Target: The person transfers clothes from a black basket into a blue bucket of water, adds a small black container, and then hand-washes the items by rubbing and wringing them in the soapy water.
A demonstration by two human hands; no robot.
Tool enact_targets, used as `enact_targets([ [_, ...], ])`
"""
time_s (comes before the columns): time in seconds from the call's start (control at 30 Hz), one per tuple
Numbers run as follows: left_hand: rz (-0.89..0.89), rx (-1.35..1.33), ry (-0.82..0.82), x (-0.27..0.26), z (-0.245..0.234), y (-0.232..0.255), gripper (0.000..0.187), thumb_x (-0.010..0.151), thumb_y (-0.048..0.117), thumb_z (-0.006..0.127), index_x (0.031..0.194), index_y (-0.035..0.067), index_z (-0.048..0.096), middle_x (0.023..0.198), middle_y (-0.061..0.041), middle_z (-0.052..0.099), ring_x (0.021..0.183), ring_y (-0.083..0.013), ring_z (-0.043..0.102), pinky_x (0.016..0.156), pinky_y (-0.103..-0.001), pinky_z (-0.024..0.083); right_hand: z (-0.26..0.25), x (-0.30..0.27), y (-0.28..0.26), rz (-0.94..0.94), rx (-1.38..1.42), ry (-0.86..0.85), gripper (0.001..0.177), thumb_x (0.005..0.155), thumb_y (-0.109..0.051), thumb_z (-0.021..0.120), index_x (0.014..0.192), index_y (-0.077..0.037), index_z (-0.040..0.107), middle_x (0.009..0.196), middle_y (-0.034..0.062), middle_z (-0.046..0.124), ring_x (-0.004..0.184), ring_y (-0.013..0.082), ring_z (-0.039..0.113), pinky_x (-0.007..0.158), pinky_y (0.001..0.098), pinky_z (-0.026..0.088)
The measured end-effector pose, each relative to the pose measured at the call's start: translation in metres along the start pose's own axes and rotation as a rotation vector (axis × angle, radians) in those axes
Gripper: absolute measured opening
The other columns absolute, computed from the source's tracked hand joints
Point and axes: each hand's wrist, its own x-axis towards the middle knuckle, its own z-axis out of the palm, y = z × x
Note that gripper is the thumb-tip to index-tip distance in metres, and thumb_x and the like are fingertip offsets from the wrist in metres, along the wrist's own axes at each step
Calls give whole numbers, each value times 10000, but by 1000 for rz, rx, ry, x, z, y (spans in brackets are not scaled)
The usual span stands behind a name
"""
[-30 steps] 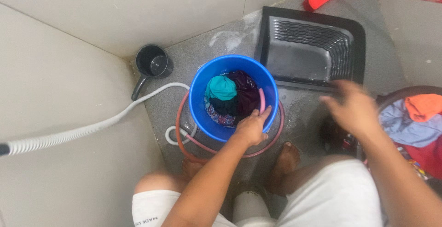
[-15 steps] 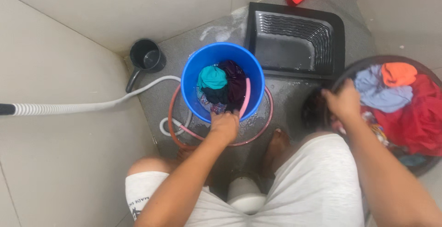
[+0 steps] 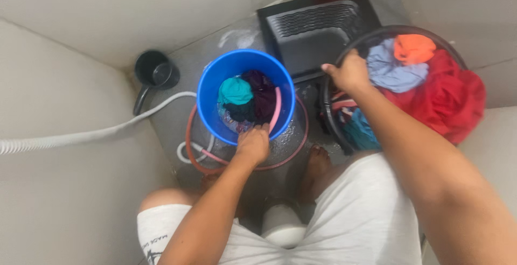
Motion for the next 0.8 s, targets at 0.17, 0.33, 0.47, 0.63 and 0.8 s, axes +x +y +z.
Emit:
enact_targets([
  [0.17, 1, 24, -49, -2, -11, 7, 371, 844, 69, 615, 1214, 67, 597, 1197, -194, 685, 1143, -372, 667, 959, -503, 524, 14, 13, -18, 98, -54, -79, 987, 784, -400, 893, 1368, 191, 360, 1202, 341, 637, 1139, 457, 642, 964, 464, 521],
  [0.33, -95, 165, -224, -18, -34, 8, 353, 944, 148, 572, 1292, 90, 568, 1256, -183, 678, 1185, -373, 658, 1007, -562, 485, 23, -37, -29, 114, 94, -72, 1062, 812, -290, 816, 1550, 125, 173, 1210, 350, 631, 1142, 469, 644, 980, 458, 521],
  [0.47, -35, 320, -220, -33, -38, 1, 535, 953, 218, 578, 1452, 64, 464, 1297, -176, 658, 1225, -339, 639, 1015, -580, 471, 18, -119, -51, 148, -37, -190, 879, 852, -329, 792, 1524, 26, 351, 1375, 290, 596, 1297, 422, 587, 1086, 497, 488],
  [0.63, -130, 284, -222, -31, -34, -2, 671, 903, 213, 658, 1516, 118, 404, 1513, -180, 474, 1299, -354, 569, 1053, -571, 451, 5, -166, -83, -82, -190, 27, 833, 728, -253, 829, 1434, -4, 463, 1545, 332, 284, 1452, 440, 255, 1065, 715, 229],
  [0.8, -105, 188, -132, -31, -35, -1, 648, 886, 291, 713, 1453, 97, 468, 1483, -218, 478, 1308, -374, 543, 1036, -574, 450, -25, -128, -69, -152, -64, -34, 449, 909, -251, 758, 1303, -83, 621, 1306, 175, 663, 1255, 357, 637, 1058, 495, 525],
])
